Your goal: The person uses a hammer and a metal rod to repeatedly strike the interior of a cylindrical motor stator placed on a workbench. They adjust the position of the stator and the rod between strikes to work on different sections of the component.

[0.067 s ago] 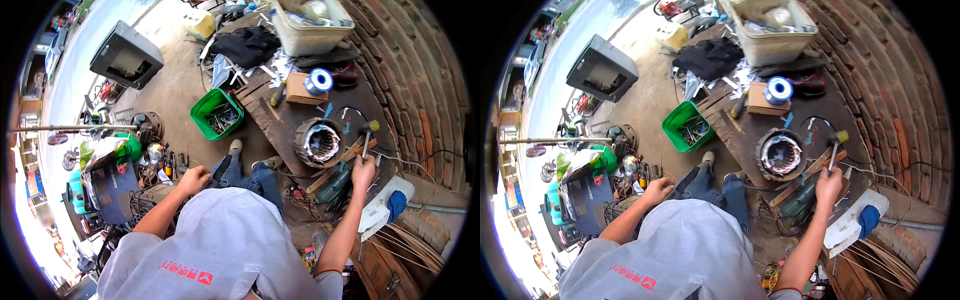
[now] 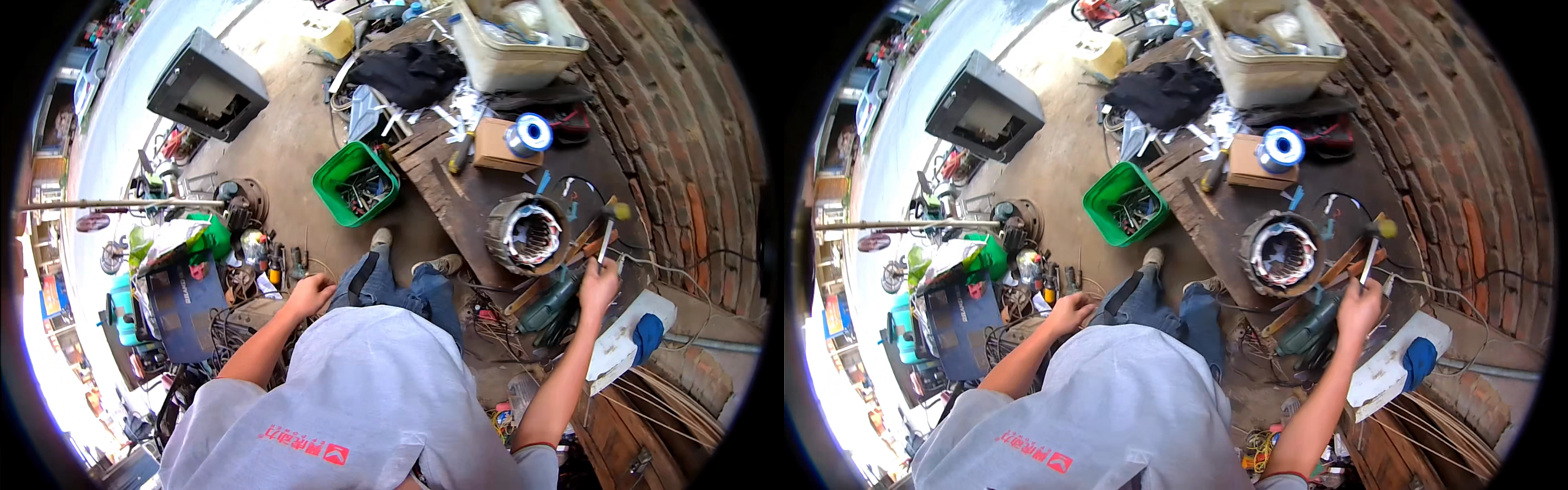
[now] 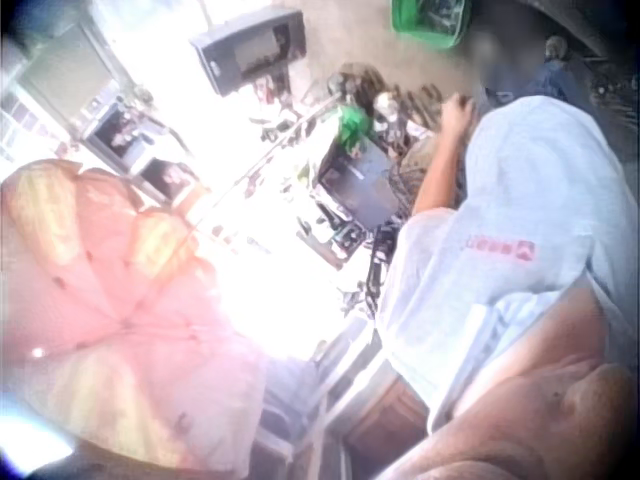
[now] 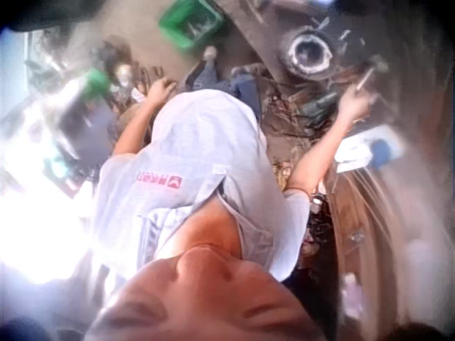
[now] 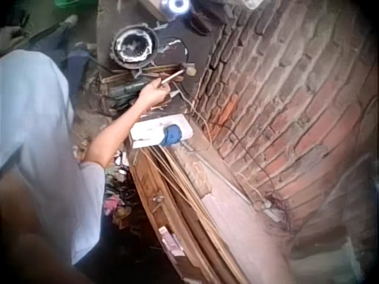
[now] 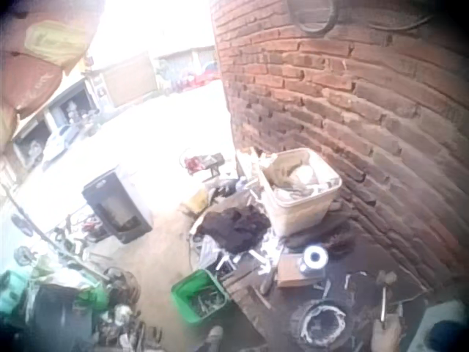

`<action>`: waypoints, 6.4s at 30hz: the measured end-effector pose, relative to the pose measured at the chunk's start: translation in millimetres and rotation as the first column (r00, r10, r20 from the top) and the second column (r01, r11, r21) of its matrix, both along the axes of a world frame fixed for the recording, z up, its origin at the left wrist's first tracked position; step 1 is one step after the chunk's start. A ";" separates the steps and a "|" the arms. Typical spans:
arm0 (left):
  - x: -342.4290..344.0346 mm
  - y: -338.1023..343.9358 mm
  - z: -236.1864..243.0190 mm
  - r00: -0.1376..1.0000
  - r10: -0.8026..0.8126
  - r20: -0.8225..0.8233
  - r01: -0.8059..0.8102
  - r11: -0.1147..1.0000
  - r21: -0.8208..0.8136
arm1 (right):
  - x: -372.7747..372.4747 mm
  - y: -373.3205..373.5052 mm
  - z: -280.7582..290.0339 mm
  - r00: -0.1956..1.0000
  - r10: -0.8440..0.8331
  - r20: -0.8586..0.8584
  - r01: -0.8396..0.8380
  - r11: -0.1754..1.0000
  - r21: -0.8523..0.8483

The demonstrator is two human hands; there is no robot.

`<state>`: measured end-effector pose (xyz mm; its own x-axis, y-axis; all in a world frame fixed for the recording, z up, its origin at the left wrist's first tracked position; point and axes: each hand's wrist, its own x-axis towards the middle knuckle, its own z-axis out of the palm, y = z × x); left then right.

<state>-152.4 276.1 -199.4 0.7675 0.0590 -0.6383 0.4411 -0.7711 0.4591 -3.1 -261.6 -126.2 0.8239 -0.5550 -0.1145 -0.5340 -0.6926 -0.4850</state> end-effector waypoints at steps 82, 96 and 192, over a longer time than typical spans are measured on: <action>-120.1 -184.6 147.3 0.060 -0.998 0.015 0.707 0.031 -0.707 | -530.9 470.9 47.1 0.658 -0.753 -0.017 0.615 0.524 0.590; -268.5 -292.1 89.7 -0.161 -0.959 -0.233 0.717 0.048 -0.695 | -627.0 445.3 22.0 0.280 -0.951 -0.132 0.822 0.166 0.545; 258.3 -280.2 137.5 0.900 0.076 0.430 0.430 0.022 -0.903 | -114.2 118.9 59.1 0.922 -0.379 0.082 0.046 0.318 0.947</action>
<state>106.0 -4.1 -61.9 0.7657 -0.5765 0.2852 0.0295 0.4744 0.8798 -117.2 -142.6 -67.1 0.7778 -0.3894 -0.4934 -0.3371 0.4041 -0.8503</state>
